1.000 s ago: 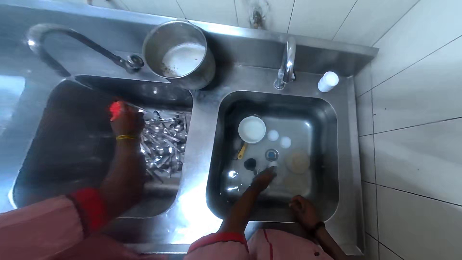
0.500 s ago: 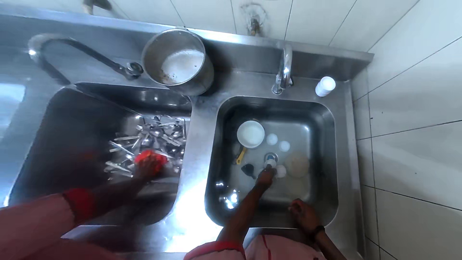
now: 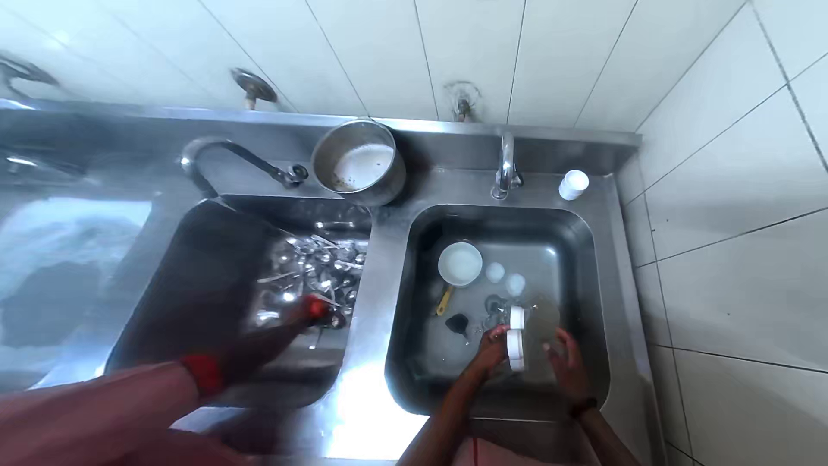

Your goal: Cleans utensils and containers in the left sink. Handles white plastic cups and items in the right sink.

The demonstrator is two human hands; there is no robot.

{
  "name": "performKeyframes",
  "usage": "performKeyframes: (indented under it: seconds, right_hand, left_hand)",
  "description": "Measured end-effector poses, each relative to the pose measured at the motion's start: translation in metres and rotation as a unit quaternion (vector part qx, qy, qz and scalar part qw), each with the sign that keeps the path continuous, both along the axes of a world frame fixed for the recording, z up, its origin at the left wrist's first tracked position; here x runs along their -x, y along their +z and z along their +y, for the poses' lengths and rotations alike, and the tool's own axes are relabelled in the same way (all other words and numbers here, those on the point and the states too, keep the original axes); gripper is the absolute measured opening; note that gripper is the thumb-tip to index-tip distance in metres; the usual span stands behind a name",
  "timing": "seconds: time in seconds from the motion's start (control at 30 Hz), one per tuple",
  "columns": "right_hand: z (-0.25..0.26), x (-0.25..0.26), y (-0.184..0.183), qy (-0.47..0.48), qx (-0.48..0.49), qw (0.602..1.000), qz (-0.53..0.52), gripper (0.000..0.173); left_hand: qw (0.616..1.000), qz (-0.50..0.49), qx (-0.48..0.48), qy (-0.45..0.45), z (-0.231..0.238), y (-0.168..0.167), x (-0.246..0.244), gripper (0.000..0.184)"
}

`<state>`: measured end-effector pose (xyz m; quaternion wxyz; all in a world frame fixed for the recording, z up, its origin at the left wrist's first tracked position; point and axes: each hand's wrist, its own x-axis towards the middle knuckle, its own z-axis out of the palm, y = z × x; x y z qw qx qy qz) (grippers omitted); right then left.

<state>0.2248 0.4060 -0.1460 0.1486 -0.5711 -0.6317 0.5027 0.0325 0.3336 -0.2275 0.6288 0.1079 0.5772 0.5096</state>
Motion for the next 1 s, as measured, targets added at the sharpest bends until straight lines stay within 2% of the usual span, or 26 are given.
performKeyframes:
  seconds: [0.07,0.17,0.2,0.27,0.33,0.57,0.67,0.77,0.83,0.87,0.93,1.0]
  right_hand:
    - [0.011,0.015,0.013,0.053,-0.023,0.998,0.01,0.075]
    - [0.021,0.039,0.037,0.148,-0.061,0.987,-0.01,0.083]
    - [0.023,0.045,0.042,0.177,-0.072,0.981,-0.023,0.082]
    - [0.029,0.054,0.047,0.215,-0.089,0.972,-0.046,0.067]
    - [0.036,0.057,0.051,0.219,-0.092,0.97,-0.055,0.053]
    - [0.054,0.061,0.063,0.252,-0.017,0.965,-0.074,0.06]
    - [0.06,0.061,0.084,0.226,-0.07,0.97,-0.053,0.056]
    - [0.072,0.057,0.126,0.149,-0.159,0.976,0.017,0.05]
    - [0.08,0.055,0.14,0.111,-0.177,0.976,0.061,0.047]
    - [0.087,0.054,0.138,0.116,-0.175,0.976,0.052,0.047]
    - [0.102,0.054,0.126,0.167,-0.141,0.974,-0.055,0.053]
    - [0.117,0.055,0.113,0.177,-0.121,0.967,-0.139,0.057]
  left_hand:
    - [0.997,-0.075,-0.024,0.008,-0.007,0.021,-0.008,0.036]
    - [0.991,-0.117,-0.064,-0.002,-0.014,0.053,-0.019,0.034]
    - [0.989,-0.128,-0.077,-0.006,-0.015,0.06,-0.022,0.031]
    - [0.986,-0.14,-0.093,-0.016,-0.018,0.067,-0.026,0.03]
    - [0.983,-0.147,-0.108,-0.013,-0.019,0.072,-0.027,0.035]
    - [0.984,-0.135,-0.113,0.003,-0.025,0.082,-0.024,0.036]
    - [0.985,-0.132,-0.106,0.043,-0.027,0.093,-0.026,0.033]
    - [0.972,-0.172,-0.157,0.037,-0.021,0.086,-0.018,0.048]
    - [0.966,-0.197,-0.155,0.06,-0.021,0.086,-0.017,0.051]
    - [0.964,-0.206,-0.154,0.072,-0.021,0.087,-0.016,0.051]
    - [0.959,-0.22,-0.156,0.091,-0.021,0.088,-0.015,0.048]
    - [0.958,-0.22,-0.15,0.108,-0.022,0.087,-0.015,0.046]
